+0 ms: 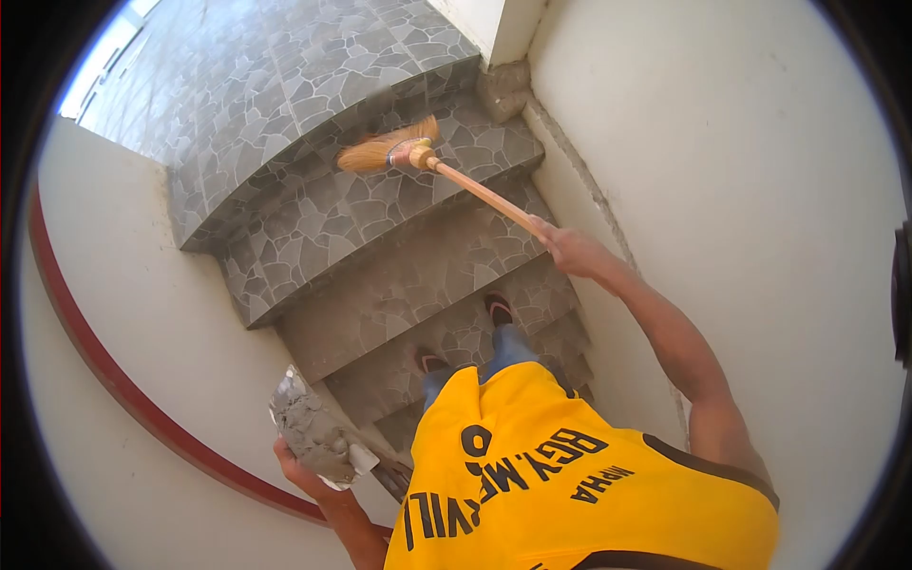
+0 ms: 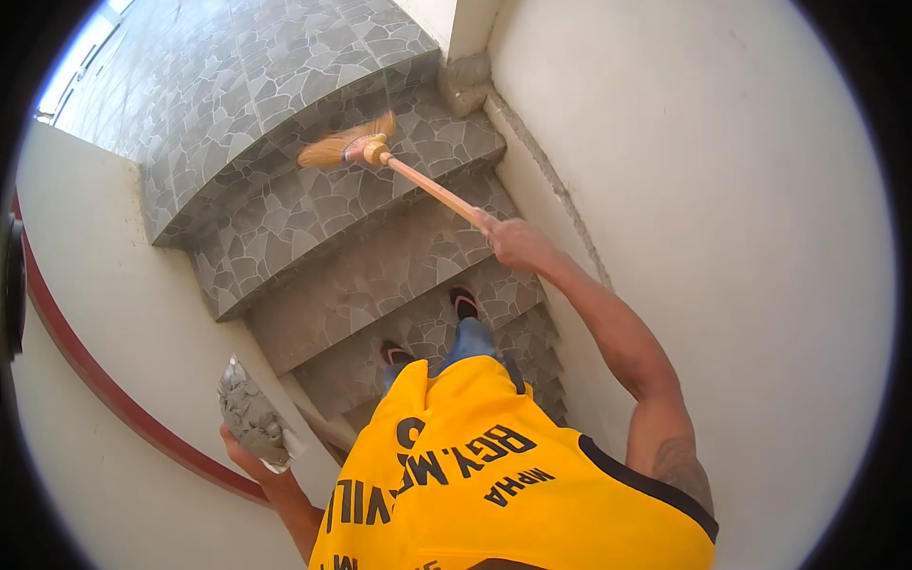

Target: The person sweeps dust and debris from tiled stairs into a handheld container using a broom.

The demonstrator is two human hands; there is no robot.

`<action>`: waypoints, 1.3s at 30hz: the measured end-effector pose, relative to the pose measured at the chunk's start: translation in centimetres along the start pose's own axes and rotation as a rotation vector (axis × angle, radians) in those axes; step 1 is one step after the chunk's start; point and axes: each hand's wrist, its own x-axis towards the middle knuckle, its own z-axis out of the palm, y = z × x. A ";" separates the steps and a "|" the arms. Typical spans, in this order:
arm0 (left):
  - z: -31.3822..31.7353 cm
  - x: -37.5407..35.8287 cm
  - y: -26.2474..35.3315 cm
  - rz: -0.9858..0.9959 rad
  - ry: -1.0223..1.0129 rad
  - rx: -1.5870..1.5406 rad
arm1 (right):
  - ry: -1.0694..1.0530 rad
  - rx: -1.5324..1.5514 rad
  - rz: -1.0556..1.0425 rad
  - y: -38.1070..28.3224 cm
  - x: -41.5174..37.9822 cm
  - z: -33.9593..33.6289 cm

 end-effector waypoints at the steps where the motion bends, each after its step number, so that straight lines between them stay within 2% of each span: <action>1: 0.8 -0.2 0.0 -0.006 -0.016 -0.012 | 0.000 -0.073 0.019 1.2 2.2 0.2; 3: 3.2 -0.9 0.5 -0.026 -0.046 -0.033 | -0.014 -0.183 0.045 5.0 4.5 0.0; 4: 3.1 -1.0 0.4 0.008 0.069 0.112 | -0.027 -0.223 0.069 6.5 3.9 0.1; 5: 2.9 -1.0 -0.2 0.044 0.184 0.255 | -0.068 -0.187 0.181 7.5 2.0 -0.5; 6: 3.3 -1.0 -0.1 0.034 0.184 0.237 | -0.107 -0.156 0.289 8.6 -0.4 -1.4; 7: 3.7 -1.0 0.0 0.025 0.184 0.220 | -0.026 -0.161 0.338 10.2 -3.8 -0.8; 8: 3.9 -1.0 0.3 -0.033 0.073 0.042 | 0.011 -0.068 0.483 8.6 -7.7 -1.6; 9: 4.7 -1.6 0.6 -0.083 -0.023 -0.134 | -0.062 0.032 0.547 4.7 -11.2 -5.5; 10: 3.3 -1.0 0.4 -0.098 -0.168 -0.147 | -0.061 0.067 0.481 1.7 -14.6 -7.5; 12: 4.4 -1.4 0.8 -0.108 -0.153 -0.159 | -0.055 0.099 0.401 -2.5 -18.4 -9.9; 14: 4.9 -1.1 0.2 -0.103 -0.176 -0.157 | -0.059 0.088 0.367 -5.2 -18.4 -10.0; 16: 4.5 -1.2 0.6 -0.085 -0.240 -0.155 | 0.008 -0.061 0.233 -3.4 -16.0 -7.4; 18: 4.5 -1.3 1.0 -0.100 -0.242 -0.170 | 0.021 -0.208 0.238 -1.5 -11.1 -4.8; 20: 4.7 -1.3 1.2 -0.122 -0.225 -0.167 | 0.089 -0.136 0.306 1.5 -6.8 -1.7; 23: 5.8 -1.2 1.9 -0.148 -0.153 -0.157 | 0.044 -0.076 0.474 3.5 -8.4 0.6; 25: 7.1 -1.7 1.4 -0.160 -0.081 -0.196 | -0.001 0.005 0.432 4.6 -12.3 -0.4; 27: 2.8 -0.2 -0.1 -0.070 -0.140 -0.126 | -0.160 0.658 0.703 -2.2 -17.6 -7.5; 28: 1.5 0.1 -0.7 -0.024 -0.176 -0.088 | -0.155 0.678 0.716 -3.1 -19.4 -8.0; 30: 2.8 0.4 -0.7 -0.096 -0.220 -0.192 | -0.137 0.705 0.727 -3.8 -21.5 -8.6; 31: 3.5 0.5 -0.8 -0.127 -0.234 -0.243 | -0.117 0.715 0.736 -3.5 -21.4 -8.0; 33: 4.0 0.9 -1.0 -0.128 -0.123 -0.208 | -0.094 0.739 0.754 -2.3 -20.5 -5.2; 34: 1.6 1.0 -0.3 -0.128 -0.098 -0.201 | -0.003 0.718 0.771 -4.3 -20.9 -2.1; 36: 1.0 1.7 -0.6 -0.115 -0.130 -0.180 | 0.052 0.704 0.713 -2.2 -18.3 2.3; 39: 0.5 2.0 -0.9 -0.115 -0.157 -0.167 | 0.122 0.924 0.718 1.1 -12.0 7.8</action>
